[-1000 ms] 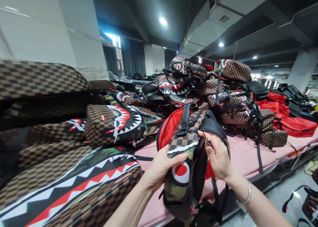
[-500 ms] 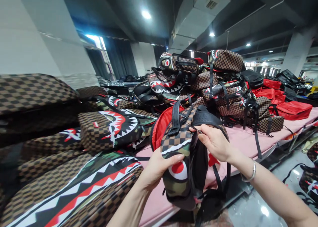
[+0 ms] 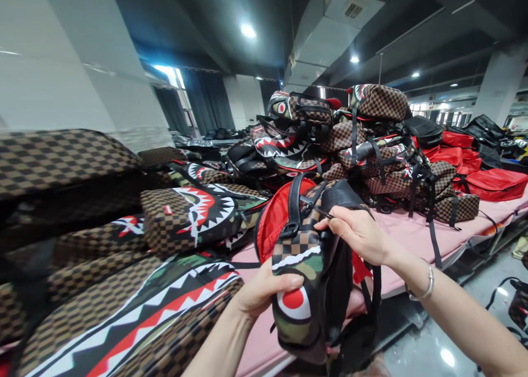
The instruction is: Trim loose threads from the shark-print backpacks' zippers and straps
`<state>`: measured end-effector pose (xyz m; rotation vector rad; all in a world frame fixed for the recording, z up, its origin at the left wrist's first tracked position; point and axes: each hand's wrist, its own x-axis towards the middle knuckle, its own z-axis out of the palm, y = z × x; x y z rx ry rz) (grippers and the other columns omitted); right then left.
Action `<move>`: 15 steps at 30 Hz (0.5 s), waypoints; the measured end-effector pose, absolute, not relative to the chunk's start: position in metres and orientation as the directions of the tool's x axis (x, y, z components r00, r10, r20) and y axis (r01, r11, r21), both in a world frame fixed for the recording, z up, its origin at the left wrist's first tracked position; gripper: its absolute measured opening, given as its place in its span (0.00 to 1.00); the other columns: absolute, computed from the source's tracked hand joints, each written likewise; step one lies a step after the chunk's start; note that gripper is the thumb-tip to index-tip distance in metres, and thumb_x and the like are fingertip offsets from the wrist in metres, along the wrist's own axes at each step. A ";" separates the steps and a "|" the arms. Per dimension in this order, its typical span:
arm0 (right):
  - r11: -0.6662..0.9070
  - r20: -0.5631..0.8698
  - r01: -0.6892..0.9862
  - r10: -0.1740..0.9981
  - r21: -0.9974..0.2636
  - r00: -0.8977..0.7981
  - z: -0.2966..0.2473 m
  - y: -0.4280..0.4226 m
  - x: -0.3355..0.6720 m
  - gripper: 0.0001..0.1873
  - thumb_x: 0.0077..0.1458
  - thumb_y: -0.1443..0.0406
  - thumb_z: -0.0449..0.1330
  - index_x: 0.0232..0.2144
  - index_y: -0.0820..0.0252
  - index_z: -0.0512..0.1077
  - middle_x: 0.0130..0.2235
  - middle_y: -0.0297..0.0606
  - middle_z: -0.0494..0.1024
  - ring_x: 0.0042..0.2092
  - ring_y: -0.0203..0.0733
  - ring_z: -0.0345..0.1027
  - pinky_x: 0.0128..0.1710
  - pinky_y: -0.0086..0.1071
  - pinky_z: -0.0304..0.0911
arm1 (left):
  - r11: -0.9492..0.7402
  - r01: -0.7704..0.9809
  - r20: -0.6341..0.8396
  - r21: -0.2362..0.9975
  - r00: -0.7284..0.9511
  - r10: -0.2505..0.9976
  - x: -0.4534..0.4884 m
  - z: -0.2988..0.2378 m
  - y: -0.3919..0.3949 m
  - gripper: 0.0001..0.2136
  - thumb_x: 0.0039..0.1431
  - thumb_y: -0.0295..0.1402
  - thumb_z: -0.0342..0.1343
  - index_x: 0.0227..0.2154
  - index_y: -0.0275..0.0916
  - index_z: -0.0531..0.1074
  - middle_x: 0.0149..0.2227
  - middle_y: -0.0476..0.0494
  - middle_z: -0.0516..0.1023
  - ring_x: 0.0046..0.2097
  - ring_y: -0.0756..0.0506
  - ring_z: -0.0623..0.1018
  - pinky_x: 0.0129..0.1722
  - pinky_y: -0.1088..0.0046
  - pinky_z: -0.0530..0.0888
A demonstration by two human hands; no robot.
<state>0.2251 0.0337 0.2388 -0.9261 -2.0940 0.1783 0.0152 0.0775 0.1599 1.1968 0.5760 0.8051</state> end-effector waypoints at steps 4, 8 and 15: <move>0.743 0.636 0.497 0.655 -0.447 -0.407 0.236 0.039 0.218 0.16 0.63 0.61 0.44 0.35 0.60 0.69 0.35 0.35 0.75 0.36 0.35 0.68 0.35 0.26 0.60 | 0.236 -0.365 0.016 0.900 0.570 0.822 0.017 0.138 0.077 0.17 0.31 0.28 0.64 0.30 0.33 0.75 0.26 0.43 0.79 0.27 0.41 0.77 0.31 0.65 0.74; 0.788 0.728 0.398 0.601 -0.470 -0.329 0.209 0.036 0.211 0.13 0.60 0.61 0.49 0.44 0.59 0.66 0.41 0.38 0.74 0.41 0.38 0.69 0.41 0.31 0.64 | 0.190 -0.452 0.076 0.871 0.506 0.859 0.017 0.131 0.077 0.22 0.34 0.28 0.61 0.38 0.34 0.73 0.26 0.43 0.80 0.30 0.38 0.78 0.37 0.59 0.74; 0.739 0.836 0.426 0.543 -0.522 0.082 0.124 0.020 0.200 0.12 0.56 0.67 0.53 0.44 0.57 0.66 0.40 0.42 0.75 0.39 0.41 0.71 0.38 0.34 0.68 | 0.188 -0.453 0.083 0.872 0.515 0.853 0.013 0.135 0.082 0.25 0.30 0.26 0.60 0.40 0.32 0.72 0.28 0.40 0.80 0.33 0.35 0.79 0.36 0.58 0.75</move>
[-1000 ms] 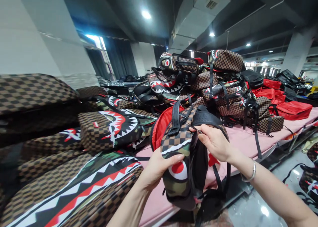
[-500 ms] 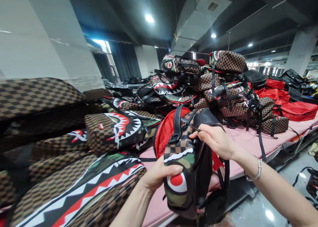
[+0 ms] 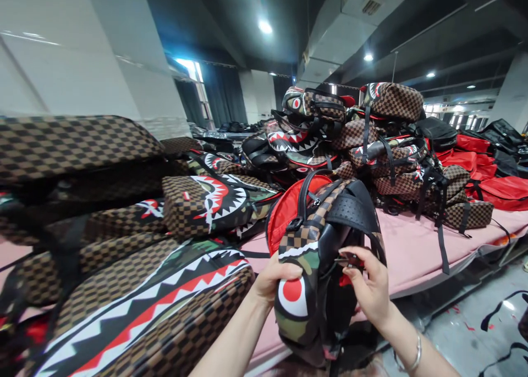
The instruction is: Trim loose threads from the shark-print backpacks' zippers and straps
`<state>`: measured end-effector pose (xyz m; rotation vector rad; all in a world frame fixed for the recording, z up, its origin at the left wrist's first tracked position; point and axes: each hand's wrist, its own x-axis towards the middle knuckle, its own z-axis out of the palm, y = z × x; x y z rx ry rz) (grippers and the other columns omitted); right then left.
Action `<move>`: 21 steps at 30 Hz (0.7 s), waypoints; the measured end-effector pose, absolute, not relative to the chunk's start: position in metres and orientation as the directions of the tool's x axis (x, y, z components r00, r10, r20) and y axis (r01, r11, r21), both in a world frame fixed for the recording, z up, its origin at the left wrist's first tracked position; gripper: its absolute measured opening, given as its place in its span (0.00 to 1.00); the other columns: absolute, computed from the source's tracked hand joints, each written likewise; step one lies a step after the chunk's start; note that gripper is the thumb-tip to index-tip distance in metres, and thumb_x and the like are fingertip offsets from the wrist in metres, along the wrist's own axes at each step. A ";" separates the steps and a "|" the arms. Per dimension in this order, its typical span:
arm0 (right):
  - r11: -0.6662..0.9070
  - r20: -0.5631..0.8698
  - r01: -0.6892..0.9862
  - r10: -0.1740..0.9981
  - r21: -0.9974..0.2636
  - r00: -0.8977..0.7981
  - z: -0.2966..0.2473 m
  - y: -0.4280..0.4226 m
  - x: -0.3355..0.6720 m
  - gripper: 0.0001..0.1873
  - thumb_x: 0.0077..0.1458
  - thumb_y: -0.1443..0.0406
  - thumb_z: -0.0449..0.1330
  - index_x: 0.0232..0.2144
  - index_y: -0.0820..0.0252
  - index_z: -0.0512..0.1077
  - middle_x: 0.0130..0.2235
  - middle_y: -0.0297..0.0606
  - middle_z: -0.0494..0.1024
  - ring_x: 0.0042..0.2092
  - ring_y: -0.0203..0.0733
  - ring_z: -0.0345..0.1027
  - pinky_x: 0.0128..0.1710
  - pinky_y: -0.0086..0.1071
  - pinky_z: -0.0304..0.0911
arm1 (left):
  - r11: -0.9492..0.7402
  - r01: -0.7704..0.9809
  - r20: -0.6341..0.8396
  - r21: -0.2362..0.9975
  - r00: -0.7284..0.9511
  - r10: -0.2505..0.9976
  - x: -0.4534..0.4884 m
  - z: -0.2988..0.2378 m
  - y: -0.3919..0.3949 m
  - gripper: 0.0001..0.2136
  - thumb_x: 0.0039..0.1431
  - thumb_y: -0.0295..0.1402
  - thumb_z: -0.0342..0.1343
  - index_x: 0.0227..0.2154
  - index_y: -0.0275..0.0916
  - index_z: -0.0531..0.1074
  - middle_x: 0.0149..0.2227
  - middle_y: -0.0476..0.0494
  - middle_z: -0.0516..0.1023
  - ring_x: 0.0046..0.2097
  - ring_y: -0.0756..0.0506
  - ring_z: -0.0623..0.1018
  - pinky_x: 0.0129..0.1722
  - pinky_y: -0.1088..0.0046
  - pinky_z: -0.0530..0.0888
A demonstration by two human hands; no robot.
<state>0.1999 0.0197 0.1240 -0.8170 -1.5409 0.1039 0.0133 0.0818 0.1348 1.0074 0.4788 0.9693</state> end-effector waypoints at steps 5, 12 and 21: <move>0.721 0.904 0.581 0.423 -0.377 0.061 0.100 0.024 0.196 0.10 0.57 0.70 0.50 0.41 0.57 0.66 0.29 0.37 0.75 0.30 0.38 0.71 0.30 0.30 0.68 | 0.183 -0.464 0.079 0.867 0.490 0.868 0.013 0.137 0.080 0.23 0.30 0.24 0.57 0.37 0.32 0.73 0.29 0.40 0.80 0.35 0.34 0.78 0.37 0.58 0.75; 0.637 0.880 0.721 0.469 -0.272 -0.081 0.102 0.025 0.201 0.10 0.57 0.69 0.49 0.42 0.58 0.65 0.30 0.39 0.73 0.31 0.41 0.68 0.31 0.33 0.66 | 0.176 -0.442 0.079 0.879 0.500 0.863 0.012 0.134 0.086 0.23 0.29 0.25 0.57 0.36 0.31 0.74 0.24 0.41 0.80 0.29 0.36 0.79 0.31 0.61 0.75; 0.700 0.869 0.667 0.469 -0.255 -0.161 0.113 0.027 0.201 0.09 0.58 0.68 0.48 0.39 0.59 0.66 0.29 0.38 0.71 0.31 0.41 0.65 0.31 0.33 0.64 | 0.192 -0.413 0.073 0.891 0.545 0.835 0.012 0.134 0.088 0.21 0.28 0.28 0.60 0.34 0.31 0.74 0.26 0.39 0.80 0.29 0.34 0.78 0.31 0.56 0.74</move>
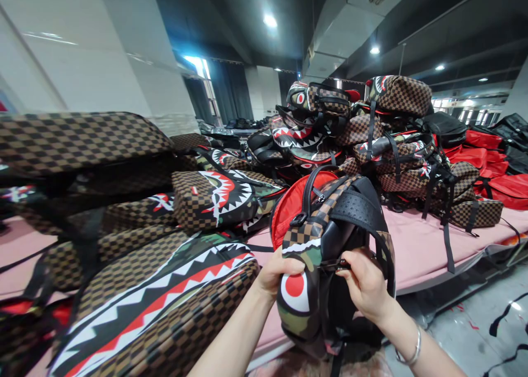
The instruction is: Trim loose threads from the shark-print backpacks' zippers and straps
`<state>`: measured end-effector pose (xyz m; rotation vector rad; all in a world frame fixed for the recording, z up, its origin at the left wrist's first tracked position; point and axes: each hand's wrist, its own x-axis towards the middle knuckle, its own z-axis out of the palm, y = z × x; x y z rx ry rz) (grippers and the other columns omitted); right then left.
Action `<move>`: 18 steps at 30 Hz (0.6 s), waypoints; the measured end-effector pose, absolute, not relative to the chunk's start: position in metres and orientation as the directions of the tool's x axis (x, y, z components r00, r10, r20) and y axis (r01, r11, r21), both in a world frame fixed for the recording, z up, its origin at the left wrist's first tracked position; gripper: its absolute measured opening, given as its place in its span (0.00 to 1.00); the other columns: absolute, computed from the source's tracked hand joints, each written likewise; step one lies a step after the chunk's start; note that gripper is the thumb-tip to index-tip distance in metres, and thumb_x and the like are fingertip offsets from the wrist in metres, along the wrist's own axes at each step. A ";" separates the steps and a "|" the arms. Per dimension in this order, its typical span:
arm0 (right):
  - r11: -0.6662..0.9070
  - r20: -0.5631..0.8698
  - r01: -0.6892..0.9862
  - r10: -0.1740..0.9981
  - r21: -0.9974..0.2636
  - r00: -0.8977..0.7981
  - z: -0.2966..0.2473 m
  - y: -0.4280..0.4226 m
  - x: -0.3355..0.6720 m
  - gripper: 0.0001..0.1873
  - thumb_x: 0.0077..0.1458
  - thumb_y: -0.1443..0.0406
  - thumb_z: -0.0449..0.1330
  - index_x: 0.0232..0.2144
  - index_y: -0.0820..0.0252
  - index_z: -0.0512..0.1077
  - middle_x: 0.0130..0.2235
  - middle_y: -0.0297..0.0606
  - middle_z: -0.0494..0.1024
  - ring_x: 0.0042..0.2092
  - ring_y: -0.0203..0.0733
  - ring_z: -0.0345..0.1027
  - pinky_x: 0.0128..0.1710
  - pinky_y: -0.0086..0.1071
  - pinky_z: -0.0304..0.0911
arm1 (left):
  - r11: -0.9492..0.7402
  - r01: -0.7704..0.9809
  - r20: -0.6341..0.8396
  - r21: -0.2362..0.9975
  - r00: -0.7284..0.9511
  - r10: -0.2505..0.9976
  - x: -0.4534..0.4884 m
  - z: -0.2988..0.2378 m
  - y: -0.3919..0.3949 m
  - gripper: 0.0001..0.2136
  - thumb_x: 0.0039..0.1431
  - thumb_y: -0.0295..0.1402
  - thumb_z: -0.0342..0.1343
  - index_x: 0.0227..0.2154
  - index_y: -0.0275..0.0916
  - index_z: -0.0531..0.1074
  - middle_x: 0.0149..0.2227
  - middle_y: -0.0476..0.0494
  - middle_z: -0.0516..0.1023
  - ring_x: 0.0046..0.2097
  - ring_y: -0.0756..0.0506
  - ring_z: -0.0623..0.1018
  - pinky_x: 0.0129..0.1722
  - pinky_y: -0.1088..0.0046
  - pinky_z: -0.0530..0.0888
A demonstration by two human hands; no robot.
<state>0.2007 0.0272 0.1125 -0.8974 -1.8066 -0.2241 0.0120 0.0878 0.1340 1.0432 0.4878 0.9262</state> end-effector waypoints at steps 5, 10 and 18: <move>0.725 0.850 0.607 0.506 -0.326 -0.148 0.116 0.018 0.199 0.08 0.57 0.69 0.48 0.37 0.58 0.66 0.29 0.38 0.71 0.31 0.40 0.65 0.31 0.32 0.63 | 0.201 -0.419 0.074 0.886 0.555 0.828 0.011 0.135 0.087 0.22 0.28 0.29 0.63 0.34 0.32 0.74 0.27 0.40 0.80 0.31 0.34 0.78 0.34 0.58 0.74; 0.652 0.721 0.426 0.693 -0.627 0.000 0.128 -0.006 0.194 0.07 0.58 0.61 0.49 0.36 0.56 0.66 0.29 0.35 0.70 0.30 0.38 0.65 0.28 0.28 0.63 | 0.133 -0.520 0.137 0.844 0.447 0.884 0.011 0.148 0.082 0.19 0.38 0.34 0.63 0.37 0.35 0.73 0.33 0.41 0.80 0.37 0.38 0.78 0.39 0.62 0.74; 0.601 0.584 0.358 0.794 -0.714 -0.169 0.156 -0.029 0.203 0.21 0.56 0.48 0.47 0.39 0.55 0.68 0.27 0.37 0.69 0.26 0.38 0.64 0.27 0.28 0.63 | -0.235 -0.352 0.324 0.906 0.221 0.920 0.013 0.201 0.079 0.37 0.41 0.34 0.64 0.56 0.44 0.56 0.51 0.40 0.71 0.51 0.39 0.71 0.48 0.66 0.69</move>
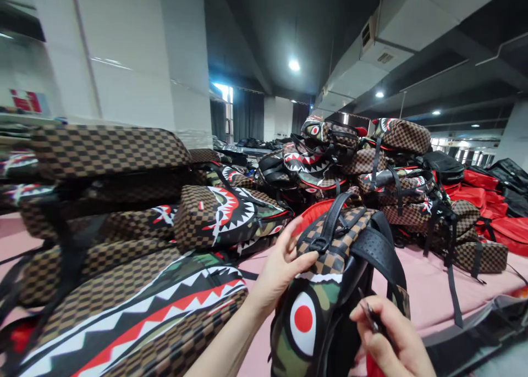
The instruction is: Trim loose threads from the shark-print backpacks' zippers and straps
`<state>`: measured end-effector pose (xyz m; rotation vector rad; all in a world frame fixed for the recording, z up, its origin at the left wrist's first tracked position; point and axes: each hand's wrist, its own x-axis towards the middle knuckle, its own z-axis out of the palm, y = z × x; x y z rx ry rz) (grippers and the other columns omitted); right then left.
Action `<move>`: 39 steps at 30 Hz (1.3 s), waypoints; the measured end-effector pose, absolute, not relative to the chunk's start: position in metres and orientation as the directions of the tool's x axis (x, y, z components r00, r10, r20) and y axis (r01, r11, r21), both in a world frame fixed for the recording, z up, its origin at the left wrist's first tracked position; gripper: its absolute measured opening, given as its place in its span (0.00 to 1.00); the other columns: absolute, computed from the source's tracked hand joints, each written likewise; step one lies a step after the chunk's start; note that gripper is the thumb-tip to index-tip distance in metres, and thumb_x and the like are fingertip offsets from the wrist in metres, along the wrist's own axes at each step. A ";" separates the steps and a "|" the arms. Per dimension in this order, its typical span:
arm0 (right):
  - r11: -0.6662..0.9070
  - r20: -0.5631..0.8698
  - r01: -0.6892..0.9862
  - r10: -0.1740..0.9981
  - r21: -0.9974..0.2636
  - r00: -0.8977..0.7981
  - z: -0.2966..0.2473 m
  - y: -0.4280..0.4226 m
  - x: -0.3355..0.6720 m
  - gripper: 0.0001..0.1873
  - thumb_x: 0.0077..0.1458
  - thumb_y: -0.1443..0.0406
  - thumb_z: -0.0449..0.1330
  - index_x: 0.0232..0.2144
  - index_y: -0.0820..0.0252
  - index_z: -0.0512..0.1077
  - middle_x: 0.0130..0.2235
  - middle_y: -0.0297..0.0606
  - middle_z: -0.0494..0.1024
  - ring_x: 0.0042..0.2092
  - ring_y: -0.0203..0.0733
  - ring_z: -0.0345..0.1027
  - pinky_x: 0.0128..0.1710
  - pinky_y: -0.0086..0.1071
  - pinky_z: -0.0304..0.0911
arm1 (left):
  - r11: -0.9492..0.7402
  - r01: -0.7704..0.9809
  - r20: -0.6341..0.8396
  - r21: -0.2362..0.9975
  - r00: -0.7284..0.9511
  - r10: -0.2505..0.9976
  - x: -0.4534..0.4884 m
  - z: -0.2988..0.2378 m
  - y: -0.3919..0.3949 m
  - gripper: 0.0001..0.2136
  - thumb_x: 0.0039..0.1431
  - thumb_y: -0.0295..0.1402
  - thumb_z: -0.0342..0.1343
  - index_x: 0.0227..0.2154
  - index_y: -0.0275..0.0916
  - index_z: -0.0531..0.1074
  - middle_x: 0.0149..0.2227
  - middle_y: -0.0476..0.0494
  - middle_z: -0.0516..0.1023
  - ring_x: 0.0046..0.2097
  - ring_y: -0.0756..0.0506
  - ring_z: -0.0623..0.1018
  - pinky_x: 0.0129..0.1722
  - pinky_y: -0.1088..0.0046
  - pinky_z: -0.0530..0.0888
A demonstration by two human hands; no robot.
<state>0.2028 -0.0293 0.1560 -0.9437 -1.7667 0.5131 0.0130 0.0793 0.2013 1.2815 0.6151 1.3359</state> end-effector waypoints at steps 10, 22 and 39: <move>0.718 0.697 0.413 0.678 -0.560 -0.235 0.214 -0.025 0.207 0.11 0.59 0.60 0.50 0.45 0.52 0.61 0.34 0.36 0.73 0.33 0.38 0.68 0.31 0.26 0.65 | -0.446 0.029 0.443 0.894 0.086 0.893 0.019 0.214 0.068 0.18 0.36 0.34 0.65 0.35 0.40 0.77 0.42 0.43 0.74 0.48 0.38 0.70 0.49 0.64 0.66; 0.604 0.626 0.628 0.746 -0.491 -0.228 0.217 -0.022 0.212 0.08 0.59 0.61 0.49 0.41 0.56 0.58 0.35 0.37 0.73 0.34 0.38 0.69 0.25 0.25 0.62 | -0.321 -0.351 0.389 0.880 0.142 0.910 -0.002 0.203 0.073 0.12 0.46 0.41 0.59 0.22 0.37 0.69 0.30 0.47 0.74 0.26 0.52 0.68 0.27 0.76 0.67; 0.538 0.530 0.728 0.799 -0.424 -0.282 0.240 -0.026 0.210 0.08 0.58 0.62 0.50 0.40 0.56 0.60 0.31 0.32 0.73 0.31 0.36 0.67 0.28 0.26 0.60 | -0.647 0.242 0.595 0.723 0.259 0.761 -0.007 0.216 0.073 0.05 0.47 0.31 0.54 0.21 0.38 0.72 0.46 0.39 0.69 0.50 0.40 0.68 0.46 0.65 0.67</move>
